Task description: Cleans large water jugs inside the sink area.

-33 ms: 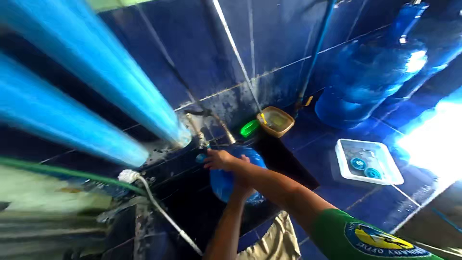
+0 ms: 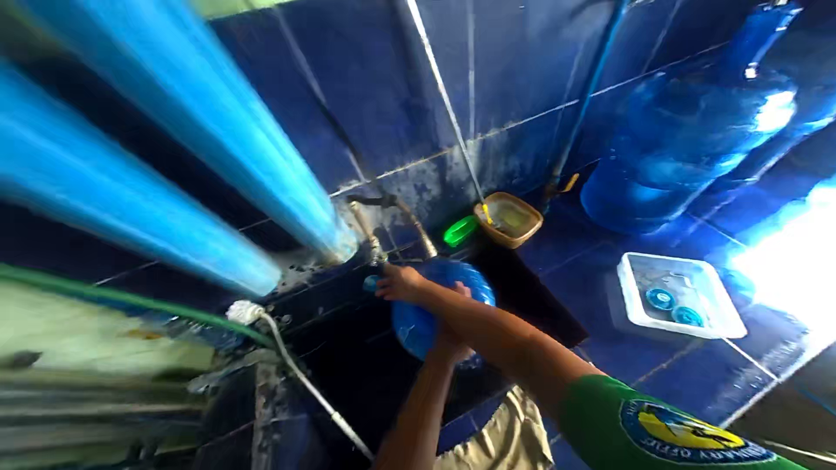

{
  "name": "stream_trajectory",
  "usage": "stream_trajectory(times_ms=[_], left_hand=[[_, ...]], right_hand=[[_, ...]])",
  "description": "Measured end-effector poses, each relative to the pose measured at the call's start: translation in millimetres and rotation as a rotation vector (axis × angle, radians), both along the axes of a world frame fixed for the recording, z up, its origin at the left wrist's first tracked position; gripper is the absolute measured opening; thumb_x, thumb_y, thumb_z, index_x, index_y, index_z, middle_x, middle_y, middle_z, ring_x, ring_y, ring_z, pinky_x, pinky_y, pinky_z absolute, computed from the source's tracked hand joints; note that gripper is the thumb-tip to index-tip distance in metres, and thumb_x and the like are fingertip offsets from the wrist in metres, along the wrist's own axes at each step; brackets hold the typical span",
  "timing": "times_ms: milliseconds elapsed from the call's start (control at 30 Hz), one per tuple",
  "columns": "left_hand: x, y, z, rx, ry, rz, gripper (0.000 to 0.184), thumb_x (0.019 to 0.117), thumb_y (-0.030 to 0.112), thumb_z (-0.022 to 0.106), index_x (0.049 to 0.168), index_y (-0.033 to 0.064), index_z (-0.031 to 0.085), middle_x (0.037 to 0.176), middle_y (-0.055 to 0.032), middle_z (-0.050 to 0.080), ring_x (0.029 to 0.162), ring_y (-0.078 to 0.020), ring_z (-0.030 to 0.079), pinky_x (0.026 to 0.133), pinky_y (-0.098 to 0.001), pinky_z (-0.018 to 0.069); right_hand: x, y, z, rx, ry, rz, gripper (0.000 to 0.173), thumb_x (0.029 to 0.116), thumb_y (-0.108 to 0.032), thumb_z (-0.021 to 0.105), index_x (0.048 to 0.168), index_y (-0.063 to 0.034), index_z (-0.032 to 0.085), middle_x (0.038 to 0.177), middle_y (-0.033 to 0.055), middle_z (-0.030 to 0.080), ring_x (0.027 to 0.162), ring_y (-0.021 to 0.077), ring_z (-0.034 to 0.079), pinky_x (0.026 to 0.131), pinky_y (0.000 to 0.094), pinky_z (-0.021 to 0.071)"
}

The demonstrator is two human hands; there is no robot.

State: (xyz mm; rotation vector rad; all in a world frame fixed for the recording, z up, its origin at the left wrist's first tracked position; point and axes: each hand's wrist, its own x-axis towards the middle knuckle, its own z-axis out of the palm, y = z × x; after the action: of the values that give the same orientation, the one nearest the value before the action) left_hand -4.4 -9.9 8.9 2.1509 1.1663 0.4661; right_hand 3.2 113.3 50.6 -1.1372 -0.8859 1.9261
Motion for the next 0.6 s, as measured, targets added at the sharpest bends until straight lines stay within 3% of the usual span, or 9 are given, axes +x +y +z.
stream_trajectory(times_ms=[67, 100, 200, 267, 367, 433, 500, 533, 600], left_hand=[[-20.8, -20.2, 16.1, -0.010, 0.205, -0.155, 0.067, 0.0856, 0.036, 0.079, 0.136, -0.0036, 0.061, 0.144, -0.0233, 0.057, 0.140, -0.0351, 0.049, 0.119, -0.0530, 0.0331], [-34.8, -23.1, 15.1, -0.019, 0.241, -0.192, 0.064, 0.0854, 0.042, 0.078, 0.132, 0.0002, 0.065, 0.140, -0.0203, 0.061, 0.138, -0.0348, 0.050, 0.121, -0.0549, 0.0290], [-69.9, -6.7, 1.3, -0.017, 0.318, -0.062, 0.073, 0.0906, 0.053, 0.070, 0.142, 0.0024, 0.058, 0.151, -0.0181, 0.053, 0.150, -0.0338, 0.036, 0.126, -0.0603, 0.0108], [-69.3, 9.3, -1.2, -0.046, 0.421, 0.051, 0.071, 0.0971, 0.049, 0.061, 0.151, 0.0045, 0.048, 0.159, -0.0168, 0.043, 0.156, -0.0316, 0.024, 0.125, -0.0629, 0.0027], [-48.9, 18.1, -0.3, 0.010, 0.318, 0.028, 0.068, 0.0932, 0.037, 0.069, 0.146, -0.0020, 0.052, 0.153, -0.0266, 0.047, 0.149, -0.0419, 0.034, 0.122, -0.0667, 0.0103], [-45.8, 20.8, 3.6, -0.014, 0.246, -0.147, 0.069, 0.0903, 0.039, 0.072, 0.143, -0.0011, 0.055, 0.150, -0.0245, 0.051, 0.147, -0.0410, 0.037, 0.123, -0.0656, 0.0084], [-51.0, 23.5, 5.7, -0.034, 0.207, -0.272, 0.068, 0.0911, 0.050, 0.070, 0.141, 0.0049, 0.060, 0.151, -0.0160, 0.053, 0.150, -0.0336, 0.035, 0.124, -0.0650, 0.0024], [-53.6, 30.3, 5.3, -0.022, 0.237, -0.254, 0.073, 0.0927, 0.056, 0.066, 0.145, 0.0066, 0.056, 0.157, -0.0135, 0.047, 0.154, -0.0320, 0.027, 0.123, -0.0667, 0.0007], [-49.8, 48.6, -5.1, 0.052, 0.310, -0.068, 0.083, 0.0979, 0.062, 0.053, 0.159, 0.0074, 0.037, 0.167, -0.0144, 0.030, 0.158, -0.0344, 0.015, 0.121, -0.0728, 0.0008]], right_hand=[[-23.3, 28.9, -20.5, -0.045, 0.020, -0.066, 0.057, 0.1126, -0.044, 0.031, 0.154, -0.0055, 0.037, 0.143, 0.0217, 0.057, 0.113, 0.0306, 0.066, 0.092, 0.0446, 0.0543], [-30.6, 40.5, -29.0, -0.047, 0.019, -0.073, 0.057, 0.1127, -0.046, 0.028, 0.154, -0.0068, 0.037, 0.144, 0.0199, 0.057, 0.115, 0.0301, 0.065, 0.093, 0.0453, 0.0534], [-42.6, 58.8, -34.0, -0.035, -0.035, -0.083, 0.053, 0.1132, -0.043, 0.029, 0.147, -0.0052, 0.046, 0.137, 0.0157, 0.063, 0.112, 0.0250, 0.066, 0.092, 0.0423, 0.0530], [-43.6, 60.0, -29.1, -0.006, -0.199, -0.096, 0.048, 0.1121, -0.040, 0.039, 0.139, -0.0027, 0.052, 0.122, 0.0142, 0.066, 0.096, 0.0206, 0.065, 0.083, 0.0380, 0.0515], [-30.2, 49.9, -15.6, 0.082, -0.447, -0.149, 0.048, 0.1084, -0.042, 0.050, 0.130, -0.0004, 0.060, 0.105, 0.0144, 0.067, 0.084, 0.0210, 0.065, 0.079, 0.0378, 0.0548], [-10.5, 31.0, -7.4, 0.043, -0.289, -0.250, 0.047, 0.1109, -0.039, 0.045, 0.136, 0.0001, 0.055, 0.106, 0.0146, 0.066, 0.081, 0.0203, 0.065, 0.075, 0.0357, 0.0556], [22.4, 12.0, -9.2, -0.001, -0.067, -0.362, 0.043, 0.1127, -0.032, 0.040, 0.140, -0.0006, 0.049, 0.108, 0.0142, 0.066, 0.083, 0.0200, 0.067, 0.075, 0.0357, 0.0569], [40.0, 6.8, -10.9, 0.010, -0.004, -0.386, 0.039, 0.1130, -0.027, 0.038, 0.141, -0.0010, 0.048, 0.110, 0.0140, 0.066, 0.085, 0.0203, 0.067, 0.076, 0.0365, 0.0573], [69.2, -5.5, -9.0, 0.092, 0.041, -0.327, 0.037, 0.1112, -0.016, 0.038, 0.144, -0.0016, 0.047, 0.117, 0.0134, 0.067, 0.093, 0.0194, 0.068, 0.083, 0.0369, 0.0567]])
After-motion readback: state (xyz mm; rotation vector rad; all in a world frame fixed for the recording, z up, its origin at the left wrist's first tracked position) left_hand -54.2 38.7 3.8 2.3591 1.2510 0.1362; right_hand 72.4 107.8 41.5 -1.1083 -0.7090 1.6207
